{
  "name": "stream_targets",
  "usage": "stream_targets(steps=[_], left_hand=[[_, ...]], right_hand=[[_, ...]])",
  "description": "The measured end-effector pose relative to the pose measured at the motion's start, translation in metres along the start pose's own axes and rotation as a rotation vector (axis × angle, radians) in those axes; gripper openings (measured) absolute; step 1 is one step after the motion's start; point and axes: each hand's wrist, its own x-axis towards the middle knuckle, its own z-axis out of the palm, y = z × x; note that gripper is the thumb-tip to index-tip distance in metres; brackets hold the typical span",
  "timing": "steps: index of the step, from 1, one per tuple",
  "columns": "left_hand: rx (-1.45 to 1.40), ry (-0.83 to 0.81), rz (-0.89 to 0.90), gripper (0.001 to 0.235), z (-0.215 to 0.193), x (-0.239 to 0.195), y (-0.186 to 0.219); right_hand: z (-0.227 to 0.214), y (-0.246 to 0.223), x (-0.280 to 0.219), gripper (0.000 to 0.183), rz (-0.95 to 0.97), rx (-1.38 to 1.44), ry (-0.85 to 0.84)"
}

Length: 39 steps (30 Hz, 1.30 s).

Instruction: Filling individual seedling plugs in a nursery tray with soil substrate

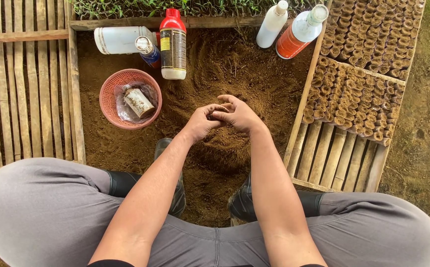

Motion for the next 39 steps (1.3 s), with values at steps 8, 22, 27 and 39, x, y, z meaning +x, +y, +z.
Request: stream_targets(steps=[8,22,27,39], left_hand=[[0.145,0.044,-0.002,0.045,-0.009,0.006,-0.010],[0.946,0.128,-0.094,0.055,0.009,-0.020,0.039],[0.658,0.175,0.082,0.035,0.000,-0.007,0.021],[0.462,0.132,0.021,0.029,0.003,-0.012,0.029]], right_hand=[[0.003,-0.009,-0.009,0.069,0.059,0.035,0.067],[0.001,-0.018,-0.017,0.067,0.156,-0.040,0.209],[0.016,-0.038,-0.024,0.069,0.128,0.076,0.159],[0.017,-0.045,-0.029,0.067,0.175,0.046,0.072]])
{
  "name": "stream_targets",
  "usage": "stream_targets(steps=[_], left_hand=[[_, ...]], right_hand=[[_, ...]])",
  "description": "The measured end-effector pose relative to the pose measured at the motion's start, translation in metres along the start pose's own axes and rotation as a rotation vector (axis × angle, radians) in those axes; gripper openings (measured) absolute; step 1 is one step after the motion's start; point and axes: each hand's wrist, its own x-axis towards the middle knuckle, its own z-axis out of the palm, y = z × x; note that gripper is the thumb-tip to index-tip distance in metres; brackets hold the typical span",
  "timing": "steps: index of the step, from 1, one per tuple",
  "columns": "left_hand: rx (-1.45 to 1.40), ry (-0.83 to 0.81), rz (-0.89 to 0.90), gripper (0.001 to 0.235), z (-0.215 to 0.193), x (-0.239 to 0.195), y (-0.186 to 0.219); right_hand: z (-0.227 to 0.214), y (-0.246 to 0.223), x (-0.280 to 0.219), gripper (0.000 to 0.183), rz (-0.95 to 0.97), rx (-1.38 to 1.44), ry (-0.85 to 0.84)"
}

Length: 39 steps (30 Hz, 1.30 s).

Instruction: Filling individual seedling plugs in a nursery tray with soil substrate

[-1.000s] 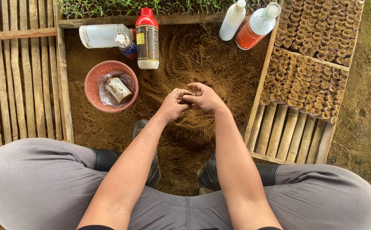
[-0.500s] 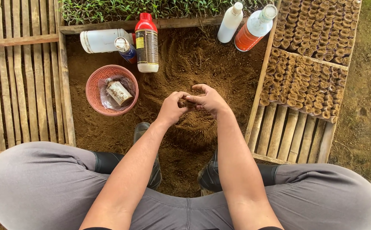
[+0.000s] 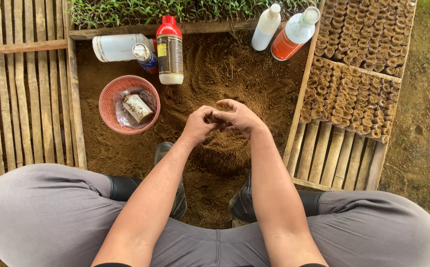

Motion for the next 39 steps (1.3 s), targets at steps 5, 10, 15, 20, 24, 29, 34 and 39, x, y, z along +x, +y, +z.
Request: stream_targets(steps=[5,10,15,20,24,29,34,39], left_hand=[[0.021,-0.024,0.131,0.031,0.004,0.004,-0.012],[0.026,-0.019,0.156,0.029,0.003,0.002,-0.010],[0.038,0.005,0.235,0.036,0.002,-0.006,0.003],[0.105,0.047,0.282,0.030,0.003,-0.005,0.005],[0.123,0.050,0.293,0.033,0.004,-0.006,0.007],[0.163,0.073,0.309,0.029,0.005,-0.008,0.007],[0.137,0.091,0.300,0.026,0.008,-0.003,-0.001],[0.122,0.101,0.275,0.023,0.007,-0.005,0.009]], right_hand=[[-0.001,0.010,0.004,0.065,-0.026,-0.002,0.010],[0.002,0.007,0.000,0.061,-0.025,0.028,0.033],[0.001,0.013,0.006,0.059,-0.085,0.084,0.052],[0.001,0.014,0.005,0.060,-0.097,0.080,0.049],[0.000,0.015,0.003,0.060,-0.110,0.099,0.057],[0.001,0.012,-0.002,0.062,-0.119,0.044,0.065],[-0.003,0.007,-0.008,0.058,-0.114,0.034,0.104],[-0.010,-0.010,-0.012,0.054,-0.085,-0.282,0.255]])
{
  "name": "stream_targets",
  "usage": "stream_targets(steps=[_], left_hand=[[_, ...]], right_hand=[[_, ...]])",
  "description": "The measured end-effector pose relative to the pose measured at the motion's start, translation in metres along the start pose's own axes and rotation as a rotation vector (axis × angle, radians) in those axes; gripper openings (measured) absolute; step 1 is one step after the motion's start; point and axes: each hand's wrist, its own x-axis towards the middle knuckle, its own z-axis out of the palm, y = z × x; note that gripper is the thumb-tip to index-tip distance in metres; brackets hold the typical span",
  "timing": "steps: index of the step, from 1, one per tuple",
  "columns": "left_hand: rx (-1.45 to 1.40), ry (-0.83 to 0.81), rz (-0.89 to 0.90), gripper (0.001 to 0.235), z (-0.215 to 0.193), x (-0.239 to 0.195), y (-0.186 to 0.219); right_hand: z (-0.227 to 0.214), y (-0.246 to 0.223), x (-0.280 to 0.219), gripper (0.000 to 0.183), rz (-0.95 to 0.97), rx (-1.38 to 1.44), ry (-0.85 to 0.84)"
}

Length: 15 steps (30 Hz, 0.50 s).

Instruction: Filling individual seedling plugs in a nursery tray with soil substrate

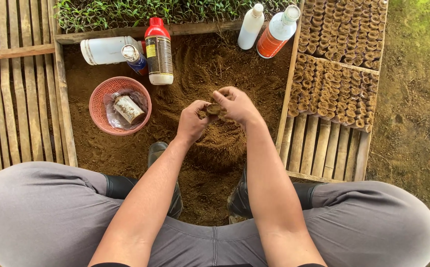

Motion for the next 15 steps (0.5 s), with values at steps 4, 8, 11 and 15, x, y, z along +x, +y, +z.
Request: stream_targets(steps=[4,8,11,15], left_hand=[[0.004,0.039,0.053,0.027,-0.003,-0.004,0.010],[-0.052,0.046,-0.017,0.027,0.002,-0.004,0.011],[-0.108,0.049,-0.041,0.026,0.011,-0.004,0.029],[-0.172,0.006,-0.006,0.025,0.029,-0.002,0.051]], right_hand=[[-0.016,-0.040,-0.007,0.027,-0.112,-0.206,0.103],[-0.032,-0.092,-0.027,0.026,-0.345,-0.599,0.096],[-0.046,-0.132,-0.052,0.037,-0.369,-0.799,0.025],[-0.076,-0.147,-0.068,0.034,-0.264,-1.120,-0.144]])
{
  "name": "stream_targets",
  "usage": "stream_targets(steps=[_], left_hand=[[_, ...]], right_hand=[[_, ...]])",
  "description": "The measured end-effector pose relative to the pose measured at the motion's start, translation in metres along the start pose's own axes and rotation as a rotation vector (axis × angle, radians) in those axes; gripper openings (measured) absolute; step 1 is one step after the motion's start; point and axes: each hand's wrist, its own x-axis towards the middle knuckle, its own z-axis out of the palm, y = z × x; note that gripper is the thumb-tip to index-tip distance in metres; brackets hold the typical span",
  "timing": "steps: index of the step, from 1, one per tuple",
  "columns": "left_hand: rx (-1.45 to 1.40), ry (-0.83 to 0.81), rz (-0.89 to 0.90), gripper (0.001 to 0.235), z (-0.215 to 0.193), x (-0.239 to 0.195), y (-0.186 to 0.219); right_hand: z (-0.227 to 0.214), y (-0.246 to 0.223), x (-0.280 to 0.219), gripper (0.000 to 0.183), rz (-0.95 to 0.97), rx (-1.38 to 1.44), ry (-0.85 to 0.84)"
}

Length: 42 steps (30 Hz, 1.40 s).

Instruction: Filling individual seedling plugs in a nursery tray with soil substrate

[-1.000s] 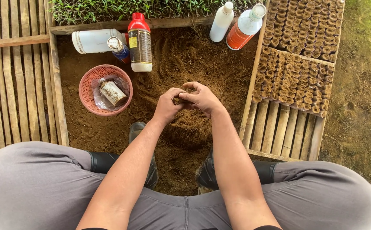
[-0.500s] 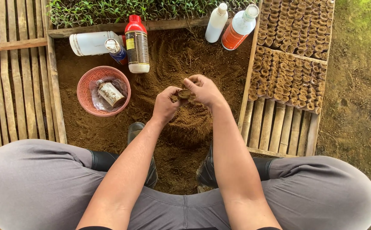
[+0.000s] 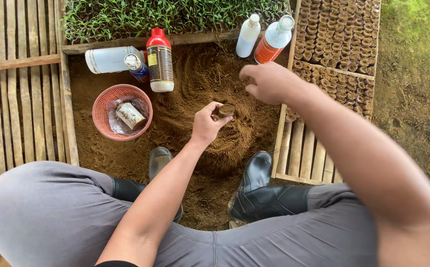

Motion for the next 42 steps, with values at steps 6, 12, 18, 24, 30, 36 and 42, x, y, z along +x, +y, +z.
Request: stream_targets(steps=[6,12,18,24,30,36,42], left_hand=[[0.132,0.026,0.174,0.030,0.050,0.008,0.012],[0.237,0.061,0.291,0.033,0.103,0.018,0.010],[0.248,0.007,0.249,0.033,0.163,0.033,-0.002],[0.316,-0.051,0.283,0.028,0.206,0.043,-0.008],[0.360,-0.116,0.321,0.026,0.235,0.054,-0.047],[0.511,-0.237,0.158,0.042,0.254,0.063,-0.058],[0.748,-0.257,-0.006,0.038,0.248,0.063,-0.073]], right_hand=[[-0.039,0.035,-0.056,0.037,0.106,0.007,-0.098],[-0.015,0.114,-0.072,0.050,0.161,0.579,0.021],[0.059,0.169,-0.064,0.047,0.308,1.024,0.156],[0.174,0.229,-0.037,0.045,0.303,1.409,0.364],[0.220,0.260,-0.034,0.034,0.322,1.552,0.522],[0.233,0.285,-0.033,0.039,0.390,1.544,0.666],[0.289,0.334,-0.012,0.045,0.568,1.550,0.722]])
